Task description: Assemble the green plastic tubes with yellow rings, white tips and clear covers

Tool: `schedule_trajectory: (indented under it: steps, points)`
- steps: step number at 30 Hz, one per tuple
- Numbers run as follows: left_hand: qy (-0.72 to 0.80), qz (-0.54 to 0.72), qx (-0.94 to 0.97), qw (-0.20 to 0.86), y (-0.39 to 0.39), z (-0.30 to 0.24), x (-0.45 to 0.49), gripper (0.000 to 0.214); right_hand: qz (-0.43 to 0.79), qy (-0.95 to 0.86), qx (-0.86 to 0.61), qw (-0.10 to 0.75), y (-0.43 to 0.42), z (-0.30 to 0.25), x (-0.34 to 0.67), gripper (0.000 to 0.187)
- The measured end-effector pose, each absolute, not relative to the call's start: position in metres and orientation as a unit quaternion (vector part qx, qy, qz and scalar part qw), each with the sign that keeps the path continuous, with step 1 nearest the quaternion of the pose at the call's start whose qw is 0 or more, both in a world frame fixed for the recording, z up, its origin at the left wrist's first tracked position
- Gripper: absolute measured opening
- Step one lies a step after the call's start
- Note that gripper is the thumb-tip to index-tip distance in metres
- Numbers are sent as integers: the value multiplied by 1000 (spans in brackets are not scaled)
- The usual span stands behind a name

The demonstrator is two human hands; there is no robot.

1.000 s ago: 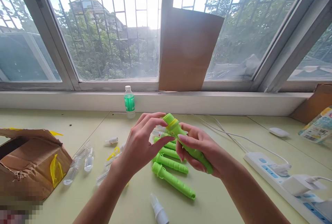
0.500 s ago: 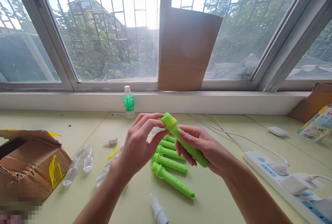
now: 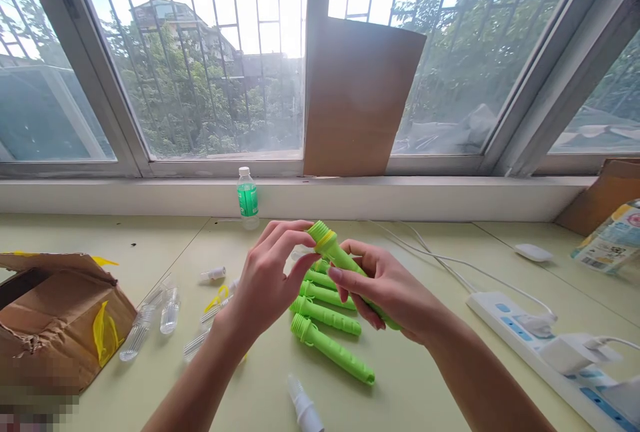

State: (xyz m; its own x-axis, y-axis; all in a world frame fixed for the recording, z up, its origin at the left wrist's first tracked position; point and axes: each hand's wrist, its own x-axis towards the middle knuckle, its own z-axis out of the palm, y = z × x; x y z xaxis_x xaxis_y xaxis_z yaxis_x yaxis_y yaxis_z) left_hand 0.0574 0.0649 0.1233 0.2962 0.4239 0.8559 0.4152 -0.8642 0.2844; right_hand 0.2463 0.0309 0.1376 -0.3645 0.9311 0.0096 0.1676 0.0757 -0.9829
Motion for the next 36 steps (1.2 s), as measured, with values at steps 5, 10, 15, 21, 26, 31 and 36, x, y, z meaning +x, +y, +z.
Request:
schedule_trajectory:
  steps: [5,10,15,21,26,31,36]
  points:
    - [252,540,803,2,65,124,58,15,507,-663,-414,363,32,138,248,29]
    - [264,538,800,-3,67,123,59,12,503,-671,-426,340,33,136,246,29]
    - [288,528,799,6,66,120,60,12,506,-661,-438,341,31,136,243,35]
    - [286,530,798,13,64,118,62,15,510,-656,-432,351,31,135,245,37]
    - [266,543,796,17,64,122,61,15,561,-635,-396,353,31,138,246,34]
    - [257,551,794,13,63,126,59,12,604,-606,-380,351,32,137,247,37]
    - [253,544,800,21,63,126,59,16,635,-582,-367,352,33,136,247,36]
